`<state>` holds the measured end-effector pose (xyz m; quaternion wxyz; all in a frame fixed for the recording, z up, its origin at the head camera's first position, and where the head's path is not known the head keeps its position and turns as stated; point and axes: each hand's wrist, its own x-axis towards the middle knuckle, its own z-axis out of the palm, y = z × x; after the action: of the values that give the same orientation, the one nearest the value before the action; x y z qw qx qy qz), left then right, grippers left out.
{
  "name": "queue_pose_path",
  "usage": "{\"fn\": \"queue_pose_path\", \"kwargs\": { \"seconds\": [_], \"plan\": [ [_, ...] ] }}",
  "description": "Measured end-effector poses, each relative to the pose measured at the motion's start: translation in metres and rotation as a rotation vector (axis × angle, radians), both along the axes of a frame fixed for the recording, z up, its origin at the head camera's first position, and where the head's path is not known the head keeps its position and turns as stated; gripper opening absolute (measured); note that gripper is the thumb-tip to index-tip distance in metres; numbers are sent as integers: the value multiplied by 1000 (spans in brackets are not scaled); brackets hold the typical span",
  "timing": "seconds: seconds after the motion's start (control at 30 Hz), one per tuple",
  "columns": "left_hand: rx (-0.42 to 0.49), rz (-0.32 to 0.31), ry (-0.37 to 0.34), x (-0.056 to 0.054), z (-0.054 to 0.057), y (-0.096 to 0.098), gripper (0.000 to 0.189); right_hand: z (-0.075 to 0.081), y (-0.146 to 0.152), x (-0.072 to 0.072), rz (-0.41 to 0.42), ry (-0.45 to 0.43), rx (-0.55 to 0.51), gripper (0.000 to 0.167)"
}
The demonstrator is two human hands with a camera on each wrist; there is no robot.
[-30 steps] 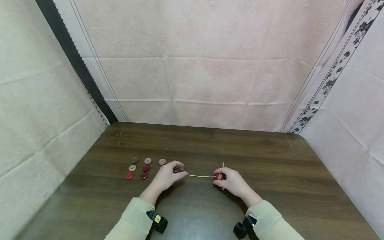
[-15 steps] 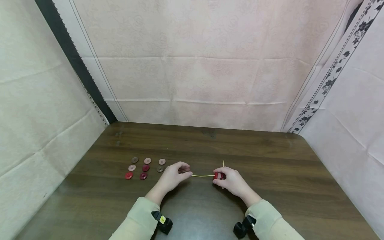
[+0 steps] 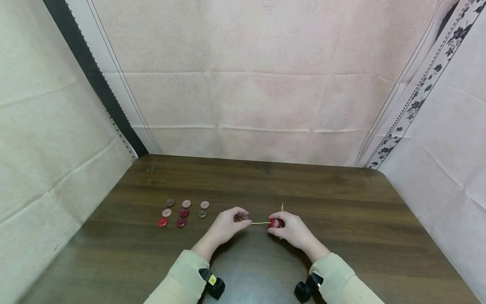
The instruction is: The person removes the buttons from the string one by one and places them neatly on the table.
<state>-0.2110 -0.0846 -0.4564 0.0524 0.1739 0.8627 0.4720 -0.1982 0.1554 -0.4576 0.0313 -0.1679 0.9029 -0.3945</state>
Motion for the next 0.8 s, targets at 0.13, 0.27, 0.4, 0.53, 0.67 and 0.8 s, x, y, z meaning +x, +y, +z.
{"fn": "queue_pose_path", "kwargs": {
  "seconds": [0.13,0.27,0.4,0.53,0.67,0.8],
  "plan": [
    [13,-20,-8,1,0,4,32,0,-2,0,24,3,-15,35],
    [23,-32,4,3,0,9,30,0,-4,1,32,9,-24,34],
    [19,-34,8,4,-1,13,31,0,-5,1,27,9,-19,35],
    [14,-38,7,4,-2,17,30,0,-5,1,25,5,-18,36],
    [5,-39,8,5,-1,21,29,1,-6,1,27,-2,-17,36],
    [-2,-34,5,6,0,24,28,1,-7,1,32,-9,-22,36]
  ]
}}
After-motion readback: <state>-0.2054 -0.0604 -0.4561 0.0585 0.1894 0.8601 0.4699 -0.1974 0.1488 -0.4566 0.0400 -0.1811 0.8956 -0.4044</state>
